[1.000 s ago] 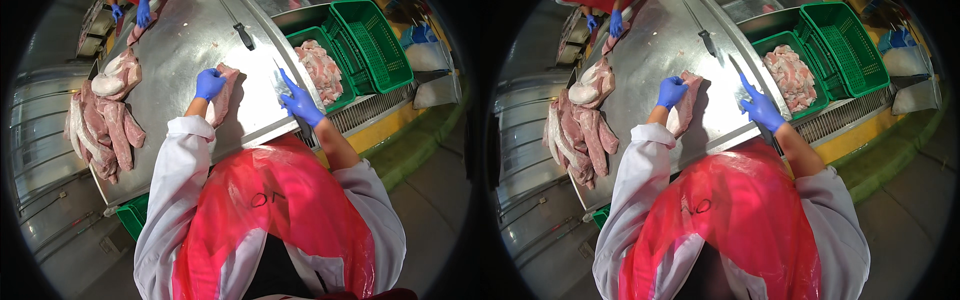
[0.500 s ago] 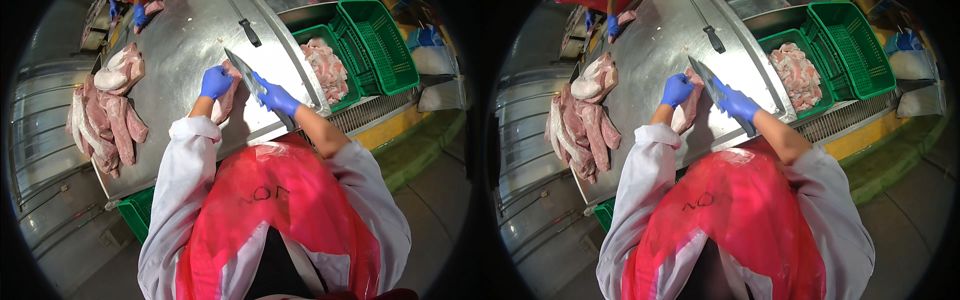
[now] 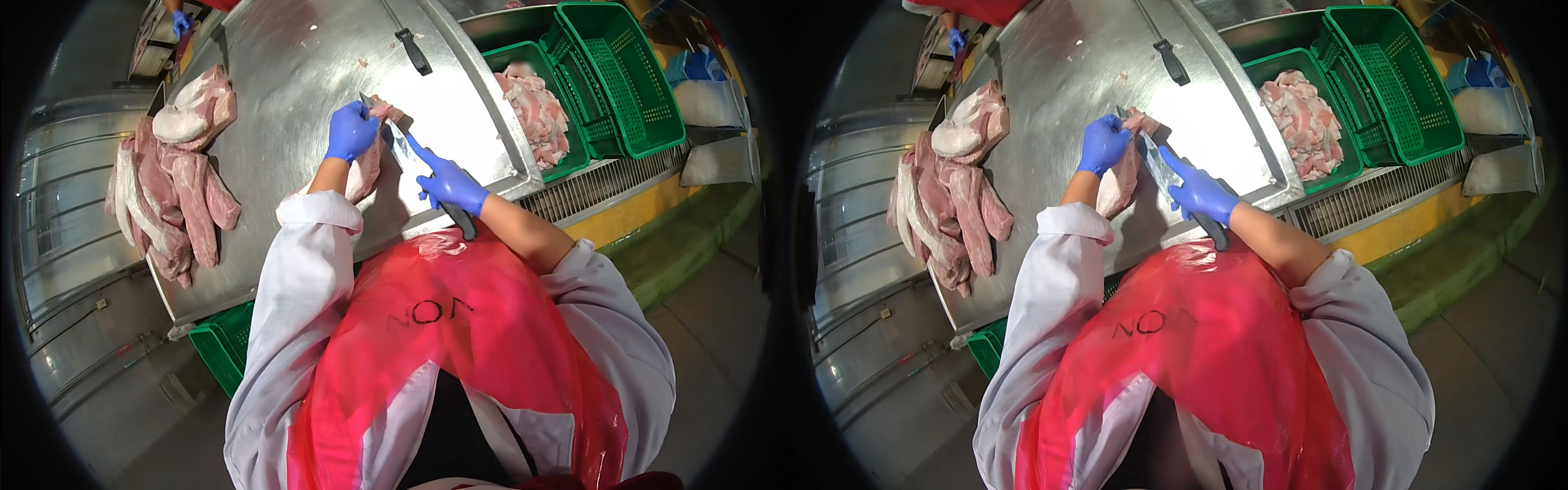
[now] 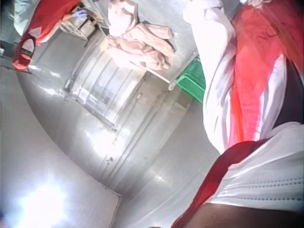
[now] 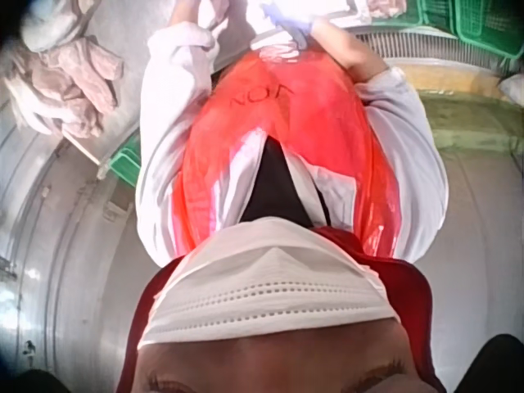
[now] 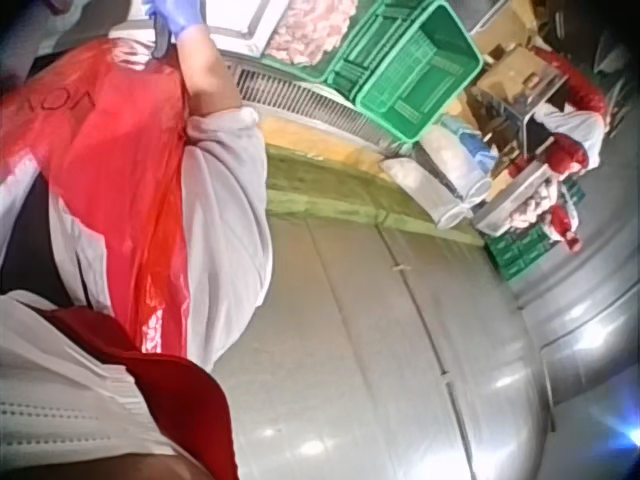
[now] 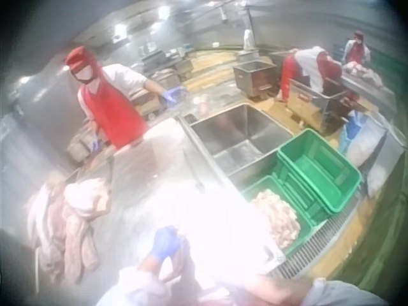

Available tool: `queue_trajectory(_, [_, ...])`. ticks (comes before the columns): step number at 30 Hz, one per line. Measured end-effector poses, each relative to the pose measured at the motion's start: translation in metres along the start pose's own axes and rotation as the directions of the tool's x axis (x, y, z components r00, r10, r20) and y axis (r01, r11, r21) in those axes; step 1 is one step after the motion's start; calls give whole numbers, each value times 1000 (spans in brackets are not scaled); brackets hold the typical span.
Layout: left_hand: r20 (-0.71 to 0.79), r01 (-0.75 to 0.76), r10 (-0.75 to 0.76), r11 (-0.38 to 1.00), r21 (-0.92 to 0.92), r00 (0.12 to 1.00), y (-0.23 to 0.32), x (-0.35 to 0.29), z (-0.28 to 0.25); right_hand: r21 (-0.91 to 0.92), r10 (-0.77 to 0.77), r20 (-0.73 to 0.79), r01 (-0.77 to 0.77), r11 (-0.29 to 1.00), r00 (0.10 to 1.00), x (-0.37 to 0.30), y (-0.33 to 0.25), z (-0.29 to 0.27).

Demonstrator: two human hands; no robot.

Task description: The person trims fat and connective tissue from large cuts of raw meat using a knife. They repeatedly lift and reposition the meat, slice off fat layers, and place the trimmed pieces into green crates on the stainless steel table.

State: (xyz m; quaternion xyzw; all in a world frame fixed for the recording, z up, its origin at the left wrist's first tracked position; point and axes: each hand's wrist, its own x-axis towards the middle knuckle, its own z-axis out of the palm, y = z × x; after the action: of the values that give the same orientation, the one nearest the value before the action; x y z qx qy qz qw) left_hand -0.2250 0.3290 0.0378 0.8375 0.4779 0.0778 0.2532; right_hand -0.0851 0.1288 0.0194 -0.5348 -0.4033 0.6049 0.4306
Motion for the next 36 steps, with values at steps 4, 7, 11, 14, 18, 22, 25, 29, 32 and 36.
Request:
queue_trajectory(4, [-53, -94, 97, 994, 55, 994, 3, 6, 3, 7, 32, -4, -32, 999, 999, 58, -18, 0])
queue_trajectory(7, [-49, -81, 86, 991, 103, 995, 8, 12, -6, 55, 121, -12, -120, 991, 993, 69, -32, 5])
queue_trajectory(11, [-45, 0, -1, 1000, -19, 999, 13, 8, -27, -113, 46, 90, -36, 993, 995, 17, -17, 15])
queue_trajectory(14, [-35, -52, 49, 996, -75, 998, 0, 12, -24, 5, 64, 83, -64, 998, 994, 67, -26, 20])
queue_trajectory(18, [6, 21, -20, 984, -175, 1000, 8, 20, -40, 106, -15, 87, 6, 994, 996, 72, -17, 33])
queue_trajectory(22, [-12, 2, -4, 985, -173, 1000, -2, 17, -56, -134, 7, 161, 15, 991, 987, 21, -19, 51])
queue_trajectory(25, [4, -4, 5, 984, -176, 1000, 10, 19, -66, -265, -87, 90, 108, 958, 992, 100, -13, 61])
queue_trajectory(29, [-48, 30, -39, 983, -180, 998, 1, 16, -87, -189, 71, 100, -51, 981, 992, 46, -26, 88])
queue_trajectory(32, [-82, -54, 43, 990, -131, 996, -14, 18, -94, -233, 42, 84, -21, 972, 996, 29, -19, 100])
queue_trajectory(36, [-69, 89, -93, 994, -66, 993, 27, -14, -129, -280, -146, 26, 148, 949, 989, 88, -21, 127])
